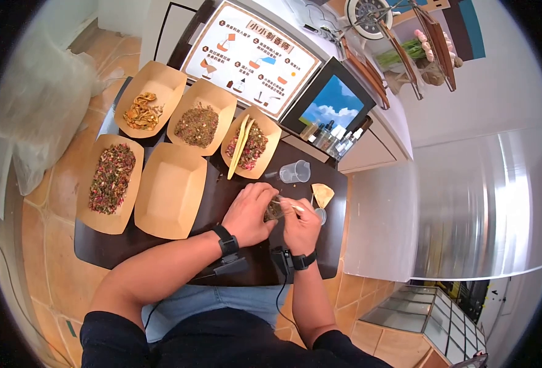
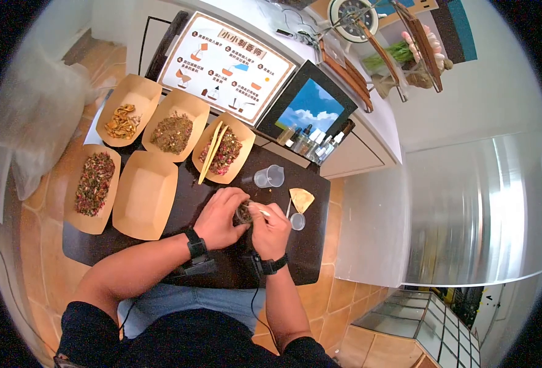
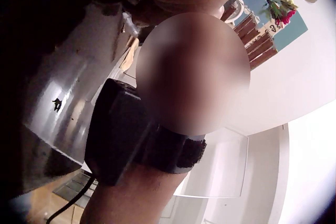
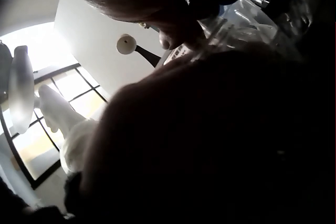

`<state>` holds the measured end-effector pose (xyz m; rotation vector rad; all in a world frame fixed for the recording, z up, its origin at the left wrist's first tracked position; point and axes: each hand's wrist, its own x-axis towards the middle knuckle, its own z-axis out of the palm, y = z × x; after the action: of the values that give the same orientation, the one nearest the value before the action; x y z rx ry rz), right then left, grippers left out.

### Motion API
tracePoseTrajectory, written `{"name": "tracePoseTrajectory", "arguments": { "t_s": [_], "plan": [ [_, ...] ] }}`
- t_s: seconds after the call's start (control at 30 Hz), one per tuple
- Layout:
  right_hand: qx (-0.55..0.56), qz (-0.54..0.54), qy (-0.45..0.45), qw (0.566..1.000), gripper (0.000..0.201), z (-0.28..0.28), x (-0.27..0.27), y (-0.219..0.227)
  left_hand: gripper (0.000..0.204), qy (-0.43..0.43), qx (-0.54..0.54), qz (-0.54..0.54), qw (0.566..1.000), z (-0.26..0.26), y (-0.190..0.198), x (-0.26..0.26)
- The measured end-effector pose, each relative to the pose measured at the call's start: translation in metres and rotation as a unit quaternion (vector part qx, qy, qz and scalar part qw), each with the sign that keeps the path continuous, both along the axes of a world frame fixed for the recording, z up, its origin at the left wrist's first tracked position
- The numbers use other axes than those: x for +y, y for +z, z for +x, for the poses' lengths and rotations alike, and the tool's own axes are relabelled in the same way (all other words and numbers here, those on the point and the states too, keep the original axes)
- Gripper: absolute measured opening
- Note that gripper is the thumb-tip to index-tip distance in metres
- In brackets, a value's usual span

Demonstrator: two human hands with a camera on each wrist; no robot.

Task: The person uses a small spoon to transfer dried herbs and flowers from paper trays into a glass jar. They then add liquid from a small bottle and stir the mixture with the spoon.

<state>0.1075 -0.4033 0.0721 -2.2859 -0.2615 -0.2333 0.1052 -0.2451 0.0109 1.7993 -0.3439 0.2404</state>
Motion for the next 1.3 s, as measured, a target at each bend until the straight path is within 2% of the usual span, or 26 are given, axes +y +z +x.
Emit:
{"name": "tracePoseTrajectory", "arguments": {
  "t_s": [0.07,0.23,0.33,0.4,0.47,0.53,0.57,0.67,0.73,0.8,0.87,0.93,1.0,1.07,1.1,1.17,1.27,1.3],
  "plan": [
    [-0.027,0.000,-0.029,0.999,0.015,-0.002,0.000,0.005,0.064,-0.002,0.005,-0.004,1.000,-0.001,0.000,0.002],
    [-0.002,-0.014,-0.004,1.000,0.014,0.001,-0.005,0.003,0.065,-0.005,0.008,-0.004,1.000,-0.001,0.002,0.001],
    [-0.013,0.041,-0.025,0.999,0.015,-0.001,-0.007,0.004,0.064,-0.002,0.009,0.002,1.000,-0.001,0.003,0.002],
    [0.040,0.027,-0.014,0.999,0.016,0.001,-0.008,0.000,0.064,-0.004,0.008,0.003,1.000,-0.001,0.001,0.000],
    [0.028,0.001,-0.035,0.999,0.017,0.001,-0.006,0.006,0.064,0.000,0.006,0.006,1.000,0.001,0.003,0.002],
    [-0.016,0.041,-0.030,0.999,0.017,-0.001,-0.008,0.004,0.064,-0.004,0.009,-0.005,1.000,-0.001,0.005,0.003],
    [0.018,0.015,-0.015,1.000,0.017,-0.002,-0.009,0.003,0.064,-0.005,0.010,-0.005,1.000,-0.001,0.002,0.002],
    [0.024,0.011,-0.032,0.999,0.017,-0.003,-0.009,-0.001,0.064,0.003,-0.001,0.003,1.000,0.001,0.001,-0.001],
    [-0.001,0.050,-0.029,0.998,0.016,-0.003,-0.008,0.000,0.063,-0.002,0.005,-0.006,1.000,-0.001,0.002,0.002],
    [0.056,0.053,-0.009,0.997,0.015,-0.005,-0.009,0.001,0.063,0.001,0.007,0.000,1.000,-0.001,0.000,0.002],
    [0.051,0.050,-0.005,0.997,0.014,-0.003,-0.008,0.002,0.064,-0.002,0.003,0.004,1.000,0.000,0.002,-0.001],
    [-0.007,0.008,-0.019,1.000,0.014,-0.002,-0.005,0.009,0.064,-0.001,0.008,-0.003,1.000,-0.001,0.002,0.001],
    [0.000,-0.004,-0.016,1.000,0.013,-0.002,-0.007,0.008,0.064,0.001,0.008,-0.001,1.000,-0.001,0.000,0.001],
    [0.006,-0.069,-0.006,0.998,0.013,-0.002,-0.006,0.007,0.065,-0.001,0.005,-0.001,1.000,-0.001,0.000,-0.001],
    [0.005,-0.069,-0.006,0.998,0.013,-0.003,-0.006,0.010,0.065,-0.003,0.008,-0.004,1.000,-0.001,0.001,-0.001],
    [-0.064,-0.041,-0.045,0.996,0.013,-0.005,-0.001,0.016,0.065,-0.003,0.012,-0.006,1.000,0.000,0.001,0.002],
    [0.004,-0.021,-0.032,0.999,0.013,0.000,-0.005,0.003,0.065,-0.003,0.006,-0.003,1.000,-0.002,0.003,-0.001],
    [-0.029,-0.047,-0.031,0.998,0.012,0.000,-0.007,0.003,0.065,-0.005,0.007,-0.004,1.000,-0.002,0.002,-0.001]
  ]
}}
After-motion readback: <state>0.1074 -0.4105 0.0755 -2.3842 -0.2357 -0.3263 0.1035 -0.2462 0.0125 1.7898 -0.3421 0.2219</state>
